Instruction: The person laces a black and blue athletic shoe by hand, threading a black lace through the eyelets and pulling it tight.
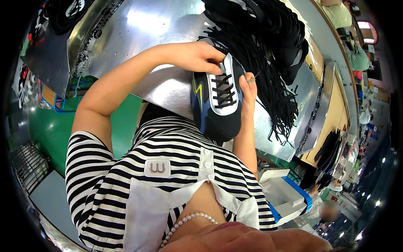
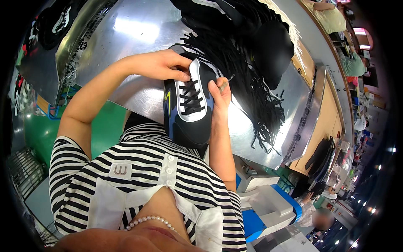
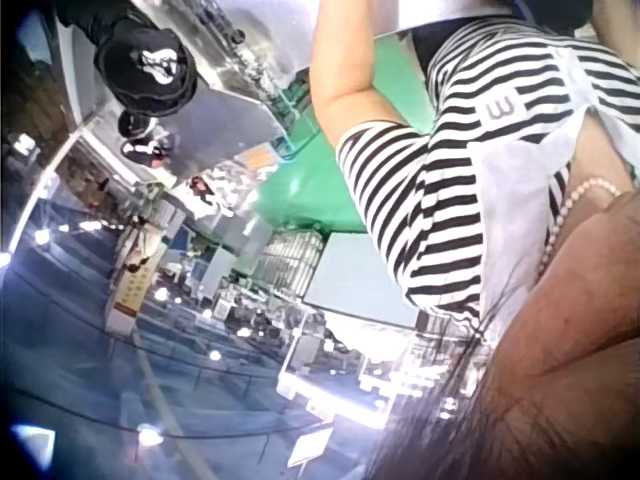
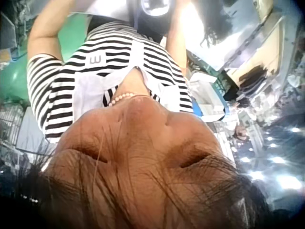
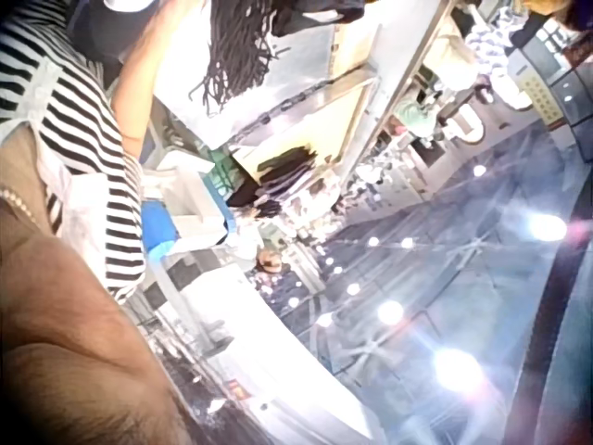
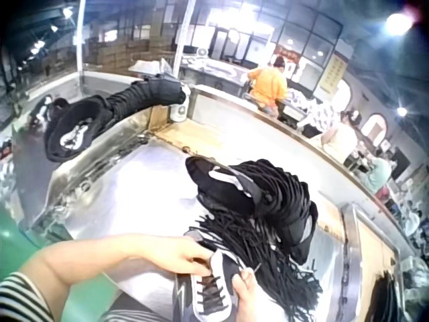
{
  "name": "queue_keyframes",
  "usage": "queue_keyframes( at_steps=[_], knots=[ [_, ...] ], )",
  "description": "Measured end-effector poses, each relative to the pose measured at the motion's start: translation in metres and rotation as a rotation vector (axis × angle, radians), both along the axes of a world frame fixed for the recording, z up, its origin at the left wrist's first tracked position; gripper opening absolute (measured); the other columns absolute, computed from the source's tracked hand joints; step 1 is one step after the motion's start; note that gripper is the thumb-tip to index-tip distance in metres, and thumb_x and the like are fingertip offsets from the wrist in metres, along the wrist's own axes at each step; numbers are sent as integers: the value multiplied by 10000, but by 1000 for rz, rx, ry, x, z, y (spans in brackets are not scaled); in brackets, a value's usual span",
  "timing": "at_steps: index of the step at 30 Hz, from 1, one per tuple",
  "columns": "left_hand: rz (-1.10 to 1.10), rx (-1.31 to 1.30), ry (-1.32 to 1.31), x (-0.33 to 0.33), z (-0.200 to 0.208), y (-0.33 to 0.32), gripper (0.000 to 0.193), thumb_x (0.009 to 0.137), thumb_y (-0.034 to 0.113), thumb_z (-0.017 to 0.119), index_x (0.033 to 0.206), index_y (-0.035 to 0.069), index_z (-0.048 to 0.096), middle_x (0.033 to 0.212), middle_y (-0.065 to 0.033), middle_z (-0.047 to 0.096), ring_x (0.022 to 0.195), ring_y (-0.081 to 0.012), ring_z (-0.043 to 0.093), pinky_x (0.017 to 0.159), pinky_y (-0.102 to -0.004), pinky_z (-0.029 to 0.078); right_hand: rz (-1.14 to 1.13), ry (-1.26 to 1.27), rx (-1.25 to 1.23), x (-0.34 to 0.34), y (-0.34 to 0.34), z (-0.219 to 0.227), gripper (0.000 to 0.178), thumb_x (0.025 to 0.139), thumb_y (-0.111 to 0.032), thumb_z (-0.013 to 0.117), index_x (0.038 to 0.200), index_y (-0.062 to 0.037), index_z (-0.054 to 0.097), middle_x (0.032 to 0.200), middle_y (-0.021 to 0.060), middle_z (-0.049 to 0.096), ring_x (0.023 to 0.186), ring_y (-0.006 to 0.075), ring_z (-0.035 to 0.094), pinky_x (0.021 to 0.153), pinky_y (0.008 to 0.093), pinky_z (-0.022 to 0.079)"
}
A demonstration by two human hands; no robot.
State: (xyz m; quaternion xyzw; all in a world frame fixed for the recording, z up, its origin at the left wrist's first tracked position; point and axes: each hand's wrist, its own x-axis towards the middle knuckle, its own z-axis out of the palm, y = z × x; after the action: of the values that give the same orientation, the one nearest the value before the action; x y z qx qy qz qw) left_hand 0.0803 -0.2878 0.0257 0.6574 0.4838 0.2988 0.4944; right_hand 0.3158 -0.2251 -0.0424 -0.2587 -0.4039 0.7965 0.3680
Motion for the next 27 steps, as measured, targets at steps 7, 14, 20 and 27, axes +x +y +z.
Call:
queue_keyframes(
  at_steps=[7,14,20,27],
  knots=[
    [23,-57,0,4,6,2,280,872,104,638,1136,13,653,1018,-115,704,898,-219,661,846,-324,510,-153,-92,122,-4,-21,13,313,847,-56,738,918,-145,446,886,-46,460,836,61,456,825,206,375],
    [626,740,279,20,-8,-30,329,895,128,629,1218,70,622,1253,-102,591,1206,-276,540,988,-379,453,-174,43,70,9,-17,14,264,886,-18,668,918,-157,445,879,-55,488,826,51,492,804,209,416],
    [629,-607,-1027,55,-64,-67,408,991,300,589,1257,-11,584,1251,-114,620,1144,-199,588,996,-354,467,-151,171,-156,7,-25,10,200,935,-100,659,934,-155,466,862,-61,519,816,53,540,777,218,475],
    [640,-529,-1479,58,-61,-66,300,945,174,652,1182,1,594,1031,-113,710,869,-183,715,792,-304,601,-416,-863,977,33,-8,-2,53,939,-51,625,981,-22,640,830,13,606,645,67,503,573,220,403]
  ],
)
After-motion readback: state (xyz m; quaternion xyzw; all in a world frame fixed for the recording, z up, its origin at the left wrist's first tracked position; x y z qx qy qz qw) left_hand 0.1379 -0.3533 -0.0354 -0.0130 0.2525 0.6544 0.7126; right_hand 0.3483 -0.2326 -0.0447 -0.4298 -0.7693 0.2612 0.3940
